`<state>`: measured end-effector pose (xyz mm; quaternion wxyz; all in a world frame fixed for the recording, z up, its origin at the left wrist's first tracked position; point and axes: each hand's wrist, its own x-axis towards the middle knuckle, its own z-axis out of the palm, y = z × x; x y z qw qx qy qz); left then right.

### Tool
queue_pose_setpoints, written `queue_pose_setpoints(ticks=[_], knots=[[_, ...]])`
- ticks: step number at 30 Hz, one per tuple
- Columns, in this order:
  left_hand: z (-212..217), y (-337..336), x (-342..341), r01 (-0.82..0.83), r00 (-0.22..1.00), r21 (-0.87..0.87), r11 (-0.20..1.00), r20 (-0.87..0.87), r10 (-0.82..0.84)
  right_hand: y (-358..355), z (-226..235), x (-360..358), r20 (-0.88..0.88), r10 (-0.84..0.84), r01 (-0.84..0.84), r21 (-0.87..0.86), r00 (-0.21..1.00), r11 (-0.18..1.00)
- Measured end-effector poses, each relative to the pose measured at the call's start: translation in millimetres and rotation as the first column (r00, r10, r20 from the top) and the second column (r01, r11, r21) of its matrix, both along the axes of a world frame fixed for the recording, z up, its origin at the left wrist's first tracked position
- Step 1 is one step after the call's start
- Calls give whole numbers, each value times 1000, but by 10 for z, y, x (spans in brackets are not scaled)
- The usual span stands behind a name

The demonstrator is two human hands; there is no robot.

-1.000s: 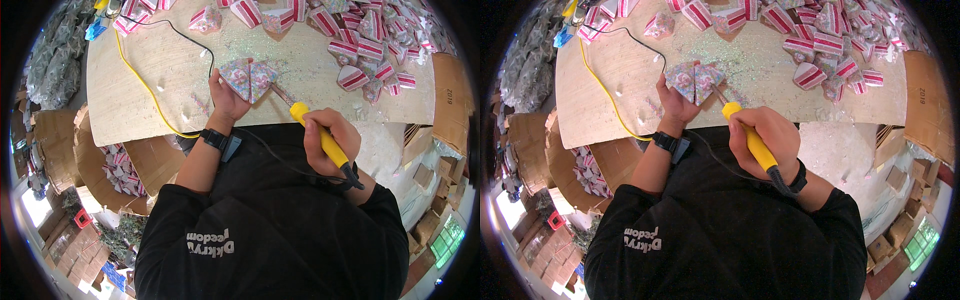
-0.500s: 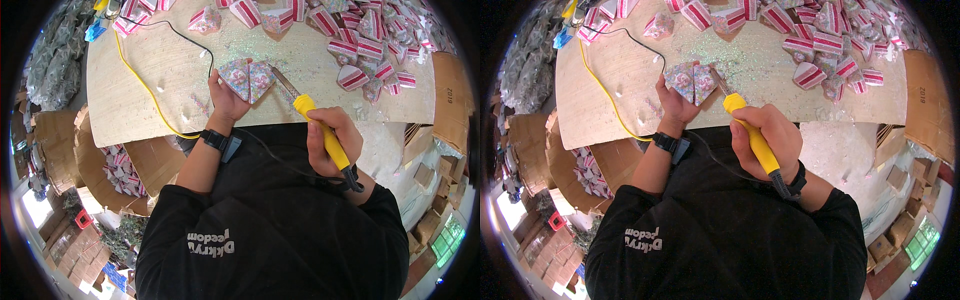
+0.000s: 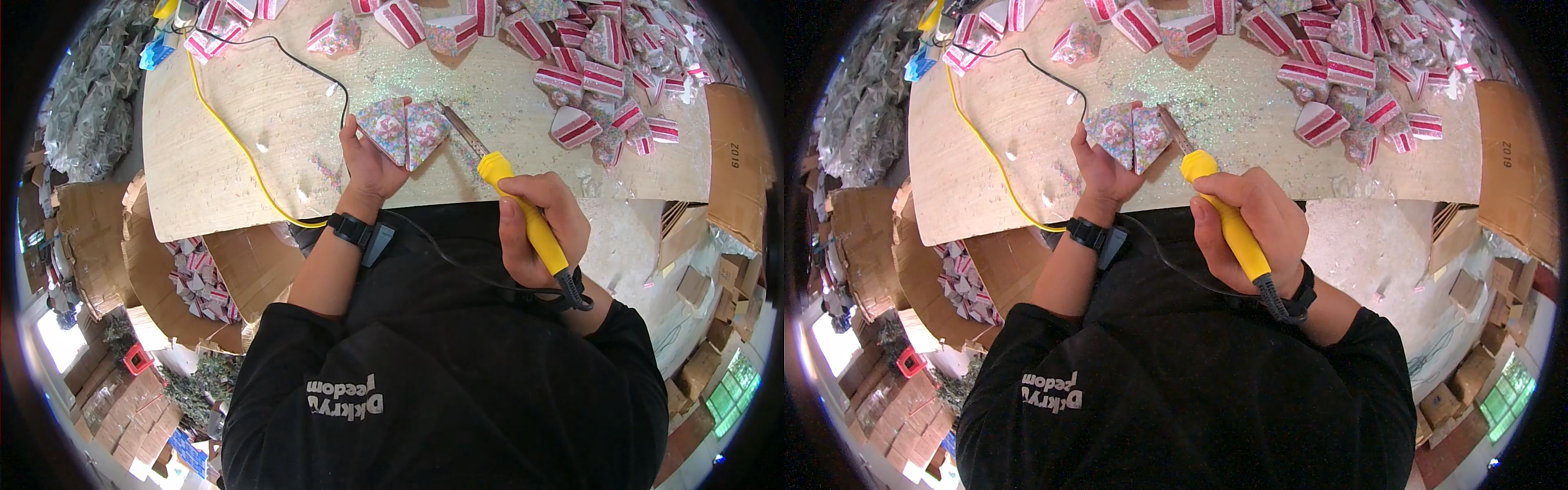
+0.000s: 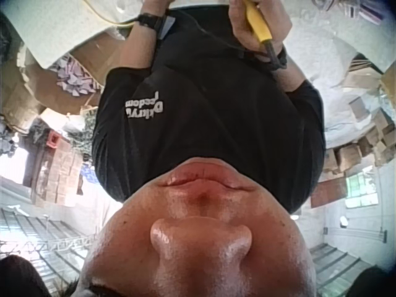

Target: The person is using a heat-sealing tool or soldering iron to seal the edges of small triangular plastic-wrapped items.

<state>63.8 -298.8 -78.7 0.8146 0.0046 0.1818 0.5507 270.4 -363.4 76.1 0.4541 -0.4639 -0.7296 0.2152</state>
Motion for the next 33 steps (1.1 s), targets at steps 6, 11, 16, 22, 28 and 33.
queue_pose_setpoints(ticks=[6,11,16,22,28,33], knots=[[-6,-12,-73,4,1000,-2,1000,-27,-4,2,11,-35,11,29,-29,49,1000,998],[-37,-38,-97,-41,996,-22,999,-80,39,-46,-219,125,45,-98,93,96,994,991],[320,-356,-928,-68,698,487,871,-600,391,-20,-248,57,-176,-101,87,-87,979,992],[642,-1098,-2219,-266,46,568,779,-799,599,88,-326,-18,-215,-21,-1,-103,976,995],[510,-2042,-3590,-637,-652,534,556,-758,-19,155,-282,-135,-177,135,-156,-109,975,982],[-685,-3668,-3996,-607,-507,-515,606,-336,-794,176,-224,-292,-183,210,-236,-133,960,963]])
